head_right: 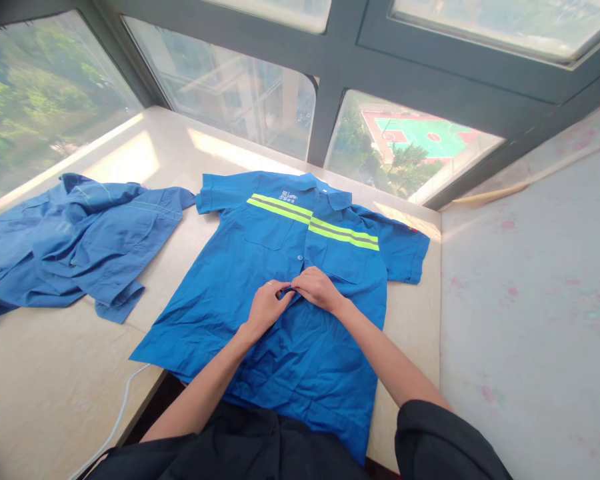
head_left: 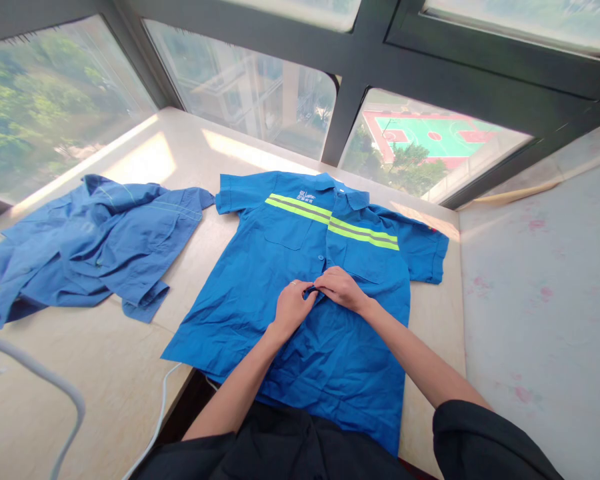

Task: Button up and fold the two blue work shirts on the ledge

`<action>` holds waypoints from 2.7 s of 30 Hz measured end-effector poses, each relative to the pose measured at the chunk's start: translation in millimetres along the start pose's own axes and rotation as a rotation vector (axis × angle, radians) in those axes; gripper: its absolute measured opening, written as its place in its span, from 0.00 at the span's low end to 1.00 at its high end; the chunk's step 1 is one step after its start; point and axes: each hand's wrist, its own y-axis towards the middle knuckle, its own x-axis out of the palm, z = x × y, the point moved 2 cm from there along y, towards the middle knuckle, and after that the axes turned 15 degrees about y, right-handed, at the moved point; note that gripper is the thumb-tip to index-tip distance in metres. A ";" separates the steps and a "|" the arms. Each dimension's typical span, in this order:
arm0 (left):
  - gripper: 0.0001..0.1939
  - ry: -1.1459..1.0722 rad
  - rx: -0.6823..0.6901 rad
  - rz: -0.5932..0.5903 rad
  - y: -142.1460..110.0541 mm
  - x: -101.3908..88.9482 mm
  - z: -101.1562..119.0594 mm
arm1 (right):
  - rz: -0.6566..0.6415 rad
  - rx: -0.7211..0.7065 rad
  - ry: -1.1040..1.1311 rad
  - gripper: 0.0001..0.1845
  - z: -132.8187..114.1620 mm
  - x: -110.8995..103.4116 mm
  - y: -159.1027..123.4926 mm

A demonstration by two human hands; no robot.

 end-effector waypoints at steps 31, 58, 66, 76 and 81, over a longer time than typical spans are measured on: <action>0.16 -0.108 -0.101 0.105 -1.7 5.0 -4.3 | -0.159 -0.028 -0.251 0.07 7.9 8.7 10.4; 0.11 0.063 -0.112 -0.013 -3.3 -4.3 2.4 | -0.259 0.367 0.105 0.07 9.2 -4.3 15.4; 0.12 0.119 -0.226 -0.078 -3.0 -6.3 9.6 | -0.273 0.420 0.094 0.07 5.9 -2.6 15.5; 0.10 0.059 -0.184 -0.015 -6.7 -1.0 5.7 | -0.187 0.415 0.074 0.09 3.7 2.6 5.3; 0.10 0.046 -0.064 0.115 -15.7 7.5 2.0 | -0.090 0.354 0.113 0.08 -0.9 3.0 -4.0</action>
